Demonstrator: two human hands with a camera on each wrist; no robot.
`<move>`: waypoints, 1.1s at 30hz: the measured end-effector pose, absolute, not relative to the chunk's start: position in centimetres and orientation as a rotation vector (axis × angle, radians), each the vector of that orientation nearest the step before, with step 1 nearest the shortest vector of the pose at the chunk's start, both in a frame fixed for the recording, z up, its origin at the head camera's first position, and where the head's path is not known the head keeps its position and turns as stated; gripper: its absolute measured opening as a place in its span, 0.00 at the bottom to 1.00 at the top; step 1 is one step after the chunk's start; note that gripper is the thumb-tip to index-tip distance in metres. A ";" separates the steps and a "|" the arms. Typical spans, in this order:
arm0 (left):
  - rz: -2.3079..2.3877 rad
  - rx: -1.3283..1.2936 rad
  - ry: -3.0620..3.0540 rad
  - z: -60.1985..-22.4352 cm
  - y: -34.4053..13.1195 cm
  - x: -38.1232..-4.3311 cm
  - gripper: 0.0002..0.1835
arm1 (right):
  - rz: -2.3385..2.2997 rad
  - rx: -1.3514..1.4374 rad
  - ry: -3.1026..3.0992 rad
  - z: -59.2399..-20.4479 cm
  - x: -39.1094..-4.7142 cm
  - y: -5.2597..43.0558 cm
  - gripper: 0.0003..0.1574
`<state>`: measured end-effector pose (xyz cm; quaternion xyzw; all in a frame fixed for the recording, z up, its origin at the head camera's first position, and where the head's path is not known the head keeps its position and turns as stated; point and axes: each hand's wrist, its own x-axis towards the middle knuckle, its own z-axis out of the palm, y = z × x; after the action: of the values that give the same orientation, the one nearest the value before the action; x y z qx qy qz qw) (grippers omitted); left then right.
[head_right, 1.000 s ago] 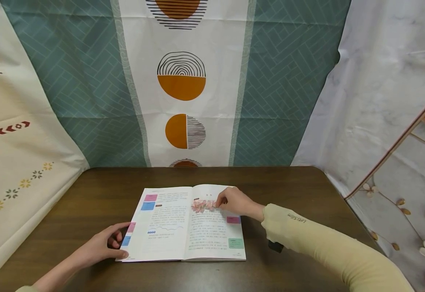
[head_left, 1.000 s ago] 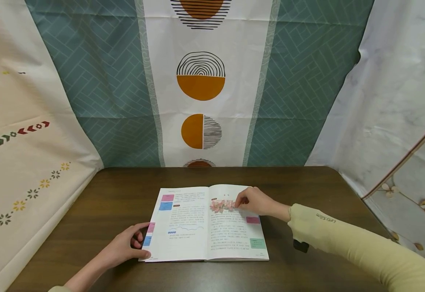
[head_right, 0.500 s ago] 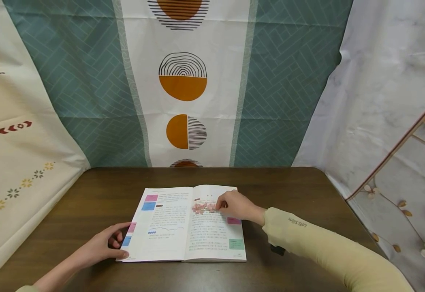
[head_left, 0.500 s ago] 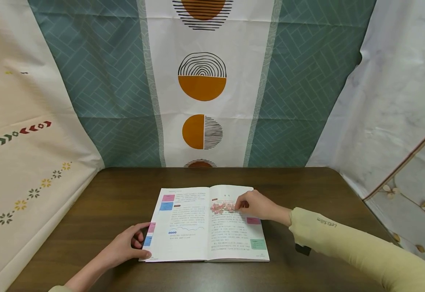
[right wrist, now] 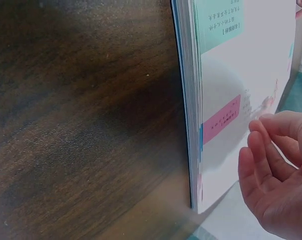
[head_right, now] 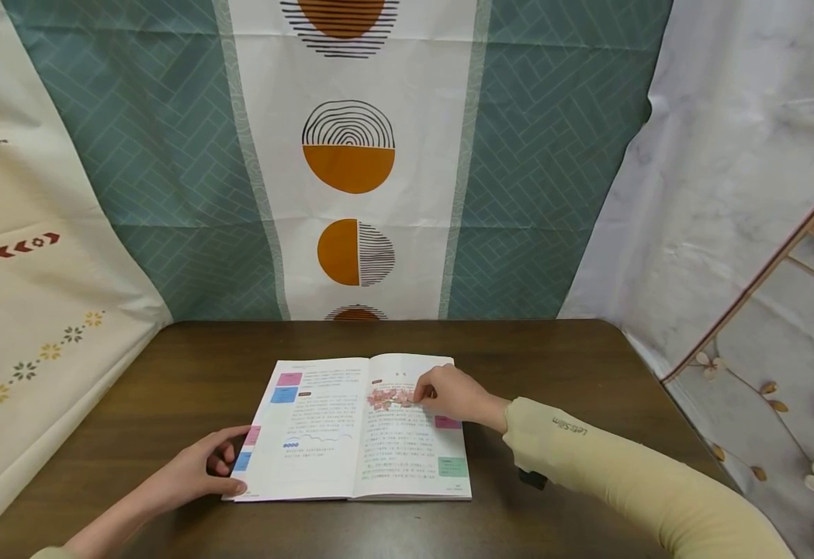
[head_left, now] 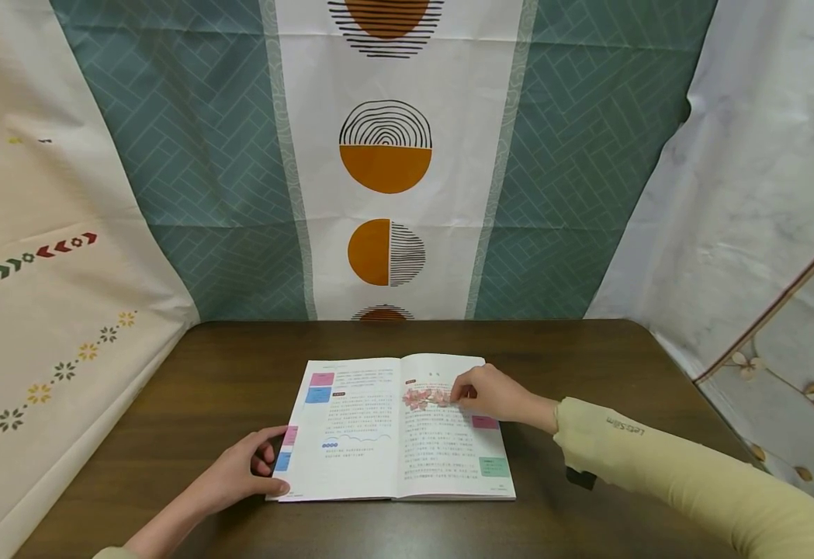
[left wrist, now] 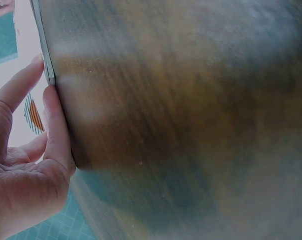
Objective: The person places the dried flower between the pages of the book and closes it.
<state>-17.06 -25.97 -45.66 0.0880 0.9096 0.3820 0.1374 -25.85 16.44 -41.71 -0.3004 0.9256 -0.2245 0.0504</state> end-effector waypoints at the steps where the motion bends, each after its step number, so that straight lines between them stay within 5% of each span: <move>1: 1.106 0.255 2.633 -45.6 -26.0 -17.0 0.49 | -0.679 -0.907 2.825 -41.7 -25.8 16.5 0.04; 14: 1.085 0.221 2.644 -45.8 -26.0 -17.1 0.50 | -0.713 -0.765 2.938 -41.7 -23.1 18.3 0.24; 33: 1.064 0.229 2.715 -45.2 -25.0 -16.6 0.47 | -0.868 -0.491 3.003 -44.8 -17.6 21.6 0.34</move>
<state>-16.56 -24.97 -45.19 0.0777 0.9228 0.3615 0.1079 -17.64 21.63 -44.77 -0.1551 0.9490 -0.2743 -0.0113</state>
